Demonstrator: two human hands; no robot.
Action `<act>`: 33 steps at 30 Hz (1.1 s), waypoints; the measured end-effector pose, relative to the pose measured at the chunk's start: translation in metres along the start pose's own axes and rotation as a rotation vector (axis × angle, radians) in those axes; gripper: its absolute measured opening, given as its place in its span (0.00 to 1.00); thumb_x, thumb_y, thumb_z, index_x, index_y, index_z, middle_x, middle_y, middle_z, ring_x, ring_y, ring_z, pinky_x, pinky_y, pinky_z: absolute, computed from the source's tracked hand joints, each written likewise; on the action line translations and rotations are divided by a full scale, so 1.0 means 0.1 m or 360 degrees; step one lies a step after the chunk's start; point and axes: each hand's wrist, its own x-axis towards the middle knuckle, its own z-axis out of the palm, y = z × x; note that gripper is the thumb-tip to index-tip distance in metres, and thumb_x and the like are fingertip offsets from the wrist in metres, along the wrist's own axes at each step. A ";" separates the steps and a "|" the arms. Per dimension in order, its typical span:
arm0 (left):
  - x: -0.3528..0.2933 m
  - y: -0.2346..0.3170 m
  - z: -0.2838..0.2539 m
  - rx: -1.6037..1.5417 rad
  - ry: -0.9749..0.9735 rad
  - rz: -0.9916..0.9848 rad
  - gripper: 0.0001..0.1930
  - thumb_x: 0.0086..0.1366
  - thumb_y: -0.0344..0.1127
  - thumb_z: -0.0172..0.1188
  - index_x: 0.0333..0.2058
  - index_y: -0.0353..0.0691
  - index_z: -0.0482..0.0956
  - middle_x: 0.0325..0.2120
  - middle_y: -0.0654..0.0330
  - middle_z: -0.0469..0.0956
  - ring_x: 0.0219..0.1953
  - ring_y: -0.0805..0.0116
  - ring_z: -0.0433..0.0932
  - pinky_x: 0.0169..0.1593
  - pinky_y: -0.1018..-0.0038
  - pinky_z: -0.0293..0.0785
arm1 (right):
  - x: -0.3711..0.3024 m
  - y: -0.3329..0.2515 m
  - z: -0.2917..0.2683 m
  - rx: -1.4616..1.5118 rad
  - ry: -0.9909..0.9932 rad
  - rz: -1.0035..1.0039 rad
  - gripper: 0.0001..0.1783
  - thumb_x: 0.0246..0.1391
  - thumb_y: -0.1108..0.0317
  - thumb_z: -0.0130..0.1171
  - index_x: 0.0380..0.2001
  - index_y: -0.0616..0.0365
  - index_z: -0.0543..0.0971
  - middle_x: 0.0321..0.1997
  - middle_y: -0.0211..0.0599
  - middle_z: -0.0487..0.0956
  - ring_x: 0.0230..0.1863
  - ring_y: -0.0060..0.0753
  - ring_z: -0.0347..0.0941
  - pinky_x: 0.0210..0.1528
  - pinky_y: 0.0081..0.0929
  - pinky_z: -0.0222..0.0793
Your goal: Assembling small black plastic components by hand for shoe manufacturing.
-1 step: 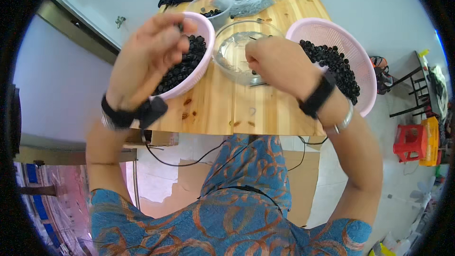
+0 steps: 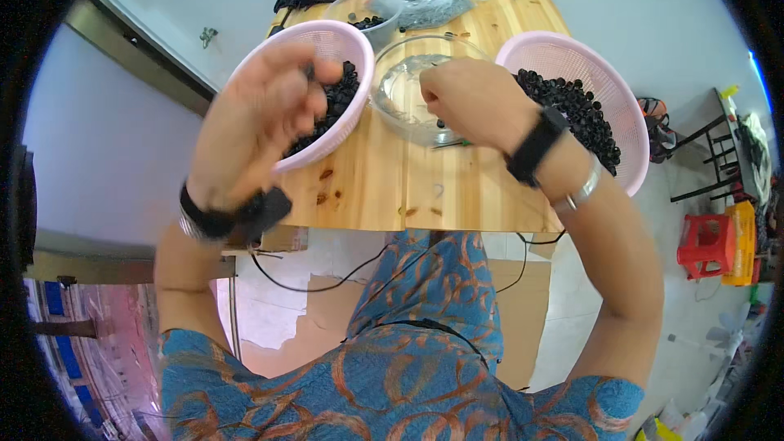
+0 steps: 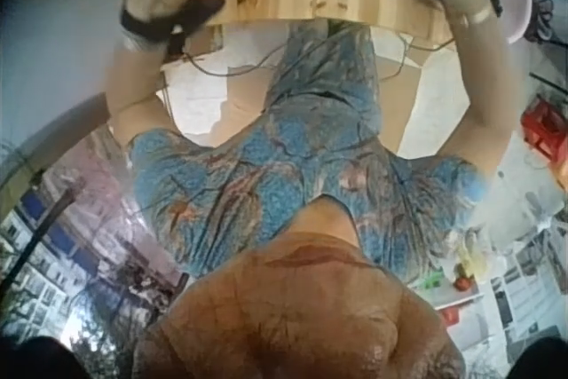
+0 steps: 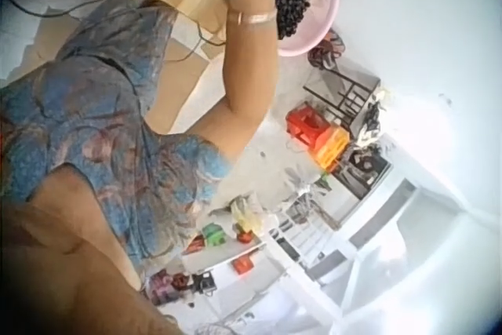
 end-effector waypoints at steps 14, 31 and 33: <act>-1.00 -1.19 0.02 -0.0402 0.0446 -0.0128 0.10 0.62 0.27 0.51 0.43 0.35 0.70 0.39 0.54 0.75 0.36 0.73 0.75 0.38 0.81 0.72 | 0.88 0.15 0.63 -0.0561 -0.0688 0.0279 0.09 0.33 0.71 0.61 0.24 0.59 0.79 0.26 0.44 0.78 0.30 0.46 0.76 0.30 0.38 0.71; -0.96 -1.29 -0.05 -0.0349 0.0570 -0.0136 0.11 0.61 0.26 0.51 0.44 0.34 0.70 0.39 0.57 0.75 0.35 0.75 0.74 0.39 0.81 0.71 | 0.87 0.14 0.75 -0.0486 -0.0731 0.0365 0.08 0.32 0.69 0.61 0.21 0.59 0.79 0.26 0.46 0.78 0.29 0.44 0.75 0.30 0.37 0.70; -0.89 -1.24 -0.07 -0.0267 0.0627 -0.0047 0.13 0.60 0.24 0.51 0.45 0.34 0.71 0.38 0.61 0.75 0.35 0.77 0.73 0.40 0.82 0.69 | 0.86 0.18 0.62 -0.0207 -0.0371 0.0324 0.07 0.35 0.69 0.58 0.20 0.62 0.76 0.23 0.46 0.77 0.23 0.40 0.74 0.26 0.34 0.70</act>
